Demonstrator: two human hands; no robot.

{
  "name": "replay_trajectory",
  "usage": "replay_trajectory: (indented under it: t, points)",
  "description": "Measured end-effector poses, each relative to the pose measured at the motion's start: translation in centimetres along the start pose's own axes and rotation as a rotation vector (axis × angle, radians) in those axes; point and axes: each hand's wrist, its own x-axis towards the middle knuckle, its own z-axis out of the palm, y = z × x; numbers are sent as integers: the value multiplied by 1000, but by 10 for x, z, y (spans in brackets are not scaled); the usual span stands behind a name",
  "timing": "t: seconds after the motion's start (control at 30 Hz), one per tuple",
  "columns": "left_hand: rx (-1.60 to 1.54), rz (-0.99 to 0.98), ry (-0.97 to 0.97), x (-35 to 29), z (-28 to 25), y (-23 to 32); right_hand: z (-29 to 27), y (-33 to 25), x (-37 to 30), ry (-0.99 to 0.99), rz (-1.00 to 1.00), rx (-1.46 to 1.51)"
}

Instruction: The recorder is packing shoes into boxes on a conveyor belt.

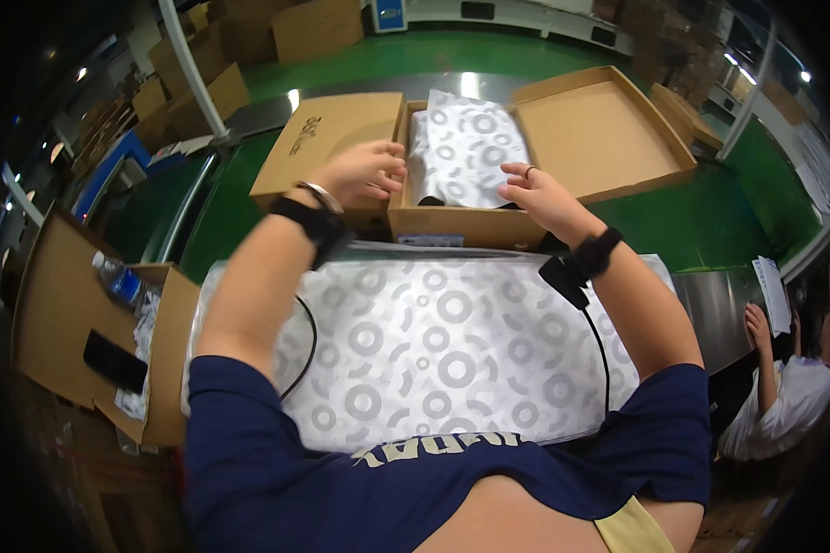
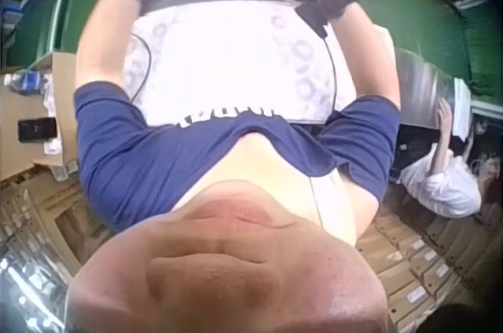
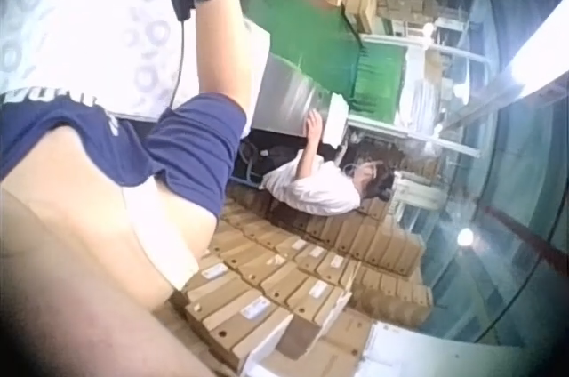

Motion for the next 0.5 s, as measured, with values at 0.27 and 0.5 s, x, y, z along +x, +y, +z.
replay_trajectory:
  t: [0.27, 0.5]
  points:
    - [1594, -77, 977, -237, -276, -81, 7, 13, -77, -219, -5, 282]
    - [1239, -778, 540, -307, -251, -213, 23, 75, -81, 76, 321, 584]
